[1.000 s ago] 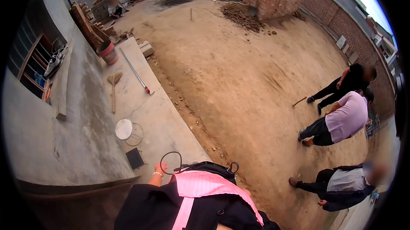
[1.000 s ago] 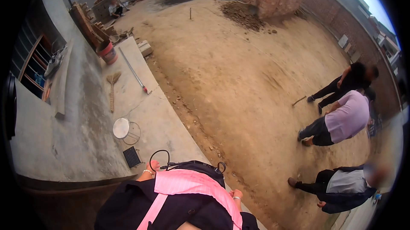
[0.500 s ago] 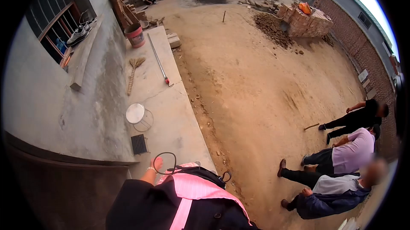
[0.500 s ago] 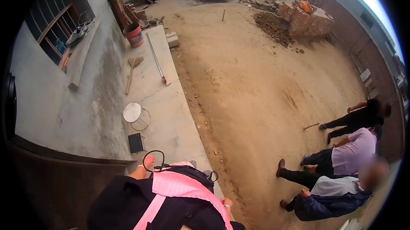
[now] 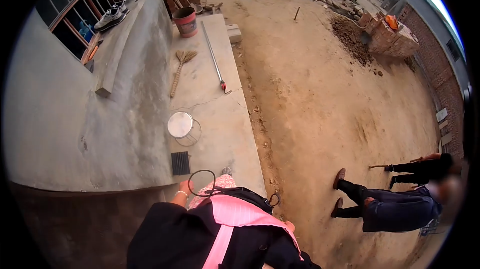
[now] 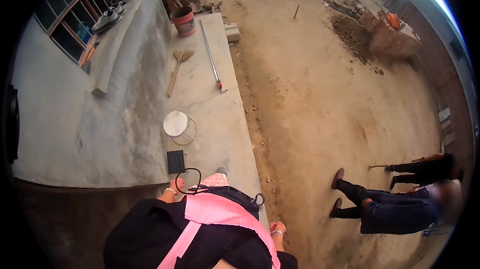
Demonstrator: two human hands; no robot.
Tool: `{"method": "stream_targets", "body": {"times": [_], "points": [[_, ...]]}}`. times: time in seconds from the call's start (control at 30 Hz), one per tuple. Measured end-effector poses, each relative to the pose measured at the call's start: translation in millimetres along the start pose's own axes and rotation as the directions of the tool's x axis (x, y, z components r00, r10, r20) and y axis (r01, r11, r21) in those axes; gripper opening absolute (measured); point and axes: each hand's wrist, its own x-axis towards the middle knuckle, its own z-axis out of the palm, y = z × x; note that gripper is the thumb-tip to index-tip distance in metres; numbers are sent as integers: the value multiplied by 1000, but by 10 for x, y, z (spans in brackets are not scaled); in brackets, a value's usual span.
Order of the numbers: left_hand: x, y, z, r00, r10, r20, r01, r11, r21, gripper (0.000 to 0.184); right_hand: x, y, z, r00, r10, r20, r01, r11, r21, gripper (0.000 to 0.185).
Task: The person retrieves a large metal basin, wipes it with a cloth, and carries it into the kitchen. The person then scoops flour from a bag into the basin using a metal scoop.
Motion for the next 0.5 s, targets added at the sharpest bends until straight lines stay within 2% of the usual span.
{"method": "stream_targets", "body": {"times": [0.03,0.13,0.23,0.27,0.3,0.33,0.37,0.4,0.43,0.47,0.5], "points": [[48,181,24,995,-98,8,98,986,-135,9,-107,-55,165,1000,-5,-14,5,1000,-17,15],[-18,958,397,980,53,-194,-15,981,195,8,-384,-230,711,999,-23,-36,21,998,-61,17],[82,1594,334,987,7,-158,-3,1000,26,8,-626,-428,1228,997,-47,-53,41,993,-113,20],[201,1656,292,979,25,-204,-18,999,34,8,-716,-512,1417,996,-58,-61,50,991,-122,21],[433,1704,177,975,-114,-191,103,992,-67,12,-743,-587,1615,995,-65,-70,55,990,-128,22],[772,1599,-82,992,-128,-21,123,980,-157,19,-764,-669,1791,993,-75,-87,62,988,-143,22],[910,1648,-63,982,-146,-116,142,989,-39,22,-778,-748,1961,991,-86,-104,69,985,-158,23],[1049,1687,-131,985,-153,-82,142,981,-132,22,-769,-808,2169,990,-88,-111,66,980,-188,23],[1176,1771,-145,977,-173,-125,166,984,-68,22,-747,-884,2347,992,-76,-105,56,982,-182,21],[1219,1849,-31,954,-137,-268,149,989,24,24,-693,-1000,2516,994,-67,-92,50,982,-182,20],[1571,1764,-356,993,-1,120,-11,995,102,29,-593,-1160,2740,995,-65,-75,49,980,-193,20]]}}
